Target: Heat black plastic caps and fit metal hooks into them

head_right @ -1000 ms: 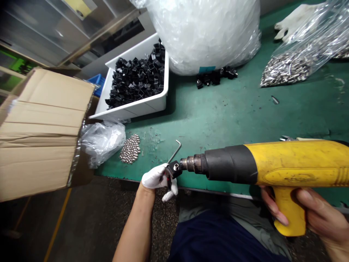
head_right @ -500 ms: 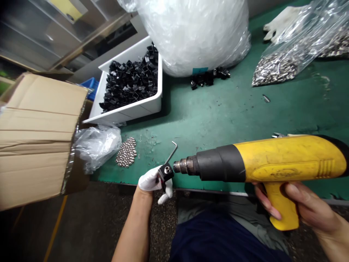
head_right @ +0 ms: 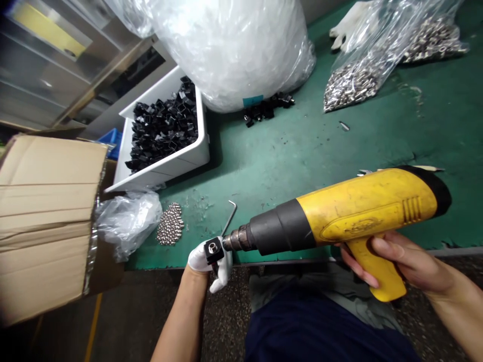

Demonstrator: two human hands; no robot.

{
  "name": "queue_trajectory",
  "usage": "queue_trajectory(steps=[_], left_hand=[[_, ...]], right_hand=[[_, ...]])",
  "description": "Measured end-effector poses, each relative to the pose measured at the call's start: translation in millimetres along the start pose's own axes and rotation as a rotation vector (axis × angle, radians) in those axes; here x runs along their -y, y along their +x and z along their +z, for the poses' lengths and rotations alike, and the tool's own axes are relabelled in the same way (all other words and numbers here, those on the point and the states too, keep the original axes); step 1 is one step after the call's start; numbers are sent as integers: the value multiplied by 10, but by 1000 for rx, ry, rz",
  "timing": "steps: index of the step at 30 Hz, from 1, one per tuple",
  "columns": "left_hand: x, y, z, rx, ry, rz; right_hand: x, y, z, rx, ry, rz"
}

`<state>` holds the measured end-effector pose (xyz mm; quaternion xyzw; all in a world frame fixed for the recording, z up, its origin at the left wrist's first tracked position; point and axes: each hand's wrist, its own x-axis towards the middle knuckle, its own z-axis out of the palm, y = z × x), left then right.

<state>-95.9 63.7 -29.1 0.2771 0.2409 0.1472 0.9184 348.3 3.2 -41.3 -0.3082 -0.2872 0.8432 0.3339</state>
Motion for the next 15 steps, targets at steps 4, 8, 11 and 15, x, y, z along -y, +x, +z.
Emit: queue_trajectory(steps=[4,8,11,15], left_hand=[[-27,-3,20,-19,8,-35],[-37,-2,28,-24,16,-58],[-41,-4,19,-29,30,-74],[-54,-3,0,-29,58,-101]], right_hand=[[-29,4,-47,51,23,-33],[-26,-11,-31,37,54,-24],[-17,-18,-8,31,84,-18],[-8,-10,5,3,100,-15]])
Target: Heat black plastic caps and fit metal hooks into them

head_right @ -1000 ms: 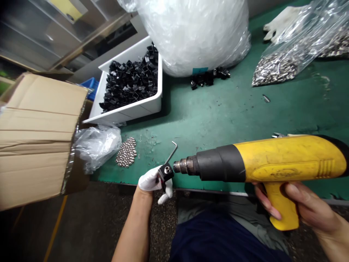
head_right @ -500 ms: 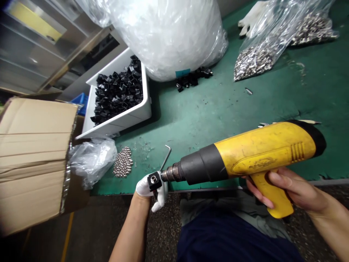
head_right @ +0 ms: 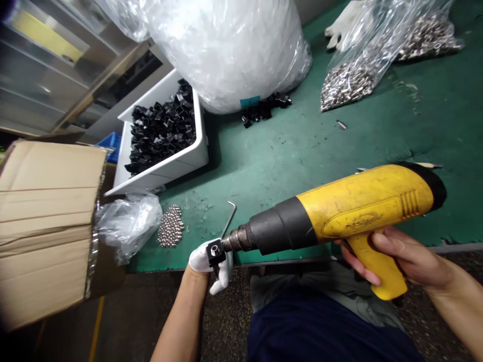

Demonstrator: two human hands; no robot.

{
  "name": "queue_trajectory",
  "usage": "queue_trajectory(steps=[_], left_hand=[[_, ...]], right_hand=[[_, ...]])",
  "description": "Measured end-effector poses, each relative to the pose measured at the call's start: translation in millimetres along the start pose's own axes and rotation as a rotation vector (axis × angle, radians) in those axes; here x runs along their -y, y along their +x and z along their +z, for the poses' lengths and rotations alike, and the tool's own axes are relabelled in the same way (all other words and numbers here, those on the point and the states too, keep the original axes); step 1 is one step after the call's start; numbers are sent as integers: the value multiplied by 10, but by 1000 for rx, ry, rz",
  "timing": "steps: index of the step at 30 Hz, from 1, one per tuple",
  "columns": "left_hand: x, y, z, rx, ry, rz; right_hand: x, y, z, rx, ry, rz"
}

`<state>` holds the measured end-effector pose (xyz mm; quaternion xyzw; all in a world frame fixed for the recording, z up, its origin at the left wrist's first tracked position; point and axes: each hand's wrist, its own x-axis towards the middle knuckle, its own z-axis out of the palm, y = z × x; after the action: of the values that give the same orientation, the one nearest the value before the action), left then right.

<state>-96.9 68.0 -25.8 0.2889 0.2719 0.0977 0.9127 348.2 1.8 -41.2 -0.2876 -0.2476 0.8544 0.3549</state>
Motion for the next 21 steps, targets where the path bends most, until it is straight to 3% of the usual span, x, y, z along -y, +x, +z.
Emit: queue_trajectory(steps=[21], left_hand=[[2,25,-12,117,-6,-42]], right_hand=[[27,-11,-19,-25,70,72]])
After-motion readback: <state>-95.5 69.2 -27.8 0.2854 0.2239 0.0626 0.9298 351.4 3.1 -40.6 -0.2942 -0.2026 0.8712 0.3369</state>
